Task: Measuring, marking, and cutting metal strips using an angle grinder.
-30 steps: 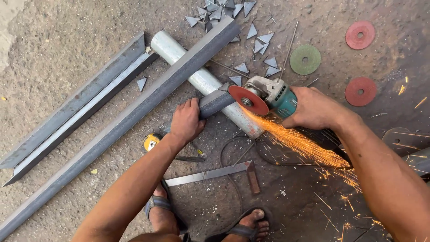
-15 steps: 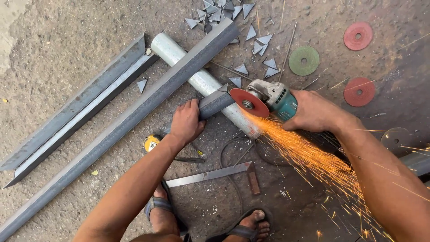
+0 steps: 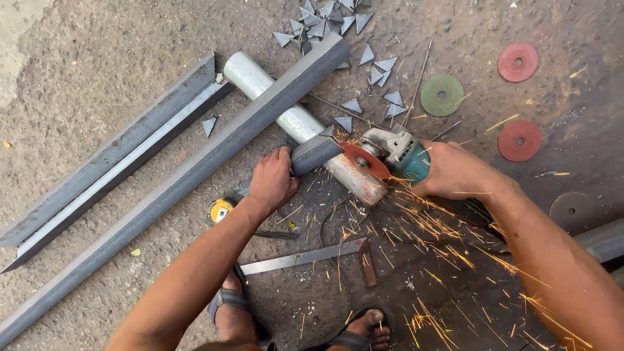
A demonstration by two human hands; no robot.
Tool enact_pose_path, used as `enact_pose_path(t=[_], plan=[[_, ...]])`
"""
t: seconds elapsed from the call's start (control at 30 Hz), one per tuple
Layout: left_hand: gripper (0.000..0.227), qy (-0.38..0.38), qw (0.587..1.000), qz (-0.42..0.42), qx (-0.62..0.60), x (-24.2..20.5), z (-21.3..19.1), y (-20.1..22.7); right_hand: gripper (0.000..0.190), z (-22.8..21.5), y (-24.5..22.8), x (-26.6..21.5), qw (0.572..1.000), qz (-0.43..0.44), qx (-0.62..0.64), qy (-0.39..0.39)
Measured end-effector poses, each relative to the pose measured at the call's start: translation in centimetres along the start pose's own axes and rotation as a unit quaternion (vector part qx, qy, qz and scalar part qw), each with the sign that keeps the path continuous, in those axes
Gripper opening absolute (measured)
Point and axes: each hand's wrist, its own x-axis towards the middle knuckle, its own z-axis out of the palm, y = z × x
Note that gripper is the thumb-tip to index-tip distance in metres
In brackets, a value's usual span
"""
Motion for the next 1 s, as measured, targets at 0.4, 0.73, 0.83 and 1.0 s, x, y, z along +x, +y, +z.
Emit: enact_pose_path(t=[0.4, 0.73, 0.83, 1.0], plan=[[0.062, 0.001, 1.0, 0.005, 0.009, 0.1, 0.5, -0.5, 0.068, -0.8, 0.2, 0.3, 0.998, -0.051, 0.019, 0.042], [0.065, -0.017, 1.0, 0.008, -0.009, 0.3, 0.9, -0.8, 0.067, -0.5, 1.1, 0.7, 0.998, -0.05, 0.031, 0.038], [0.064, -0.018, 1.0, 0.004, -0.013, 0.2, 0.5, -0.6, 0.068, -0.6, 0.3, 0.3, 0.998, -0.051, 0.03, 0.031], [0.065, -0.024, 1.0, -0.002, -0.009, 0.2, 0.2, -0.4, 0.069, -0.6, 0.0, 0.4, 0.998, -0.046, 0.028, 0.024]])
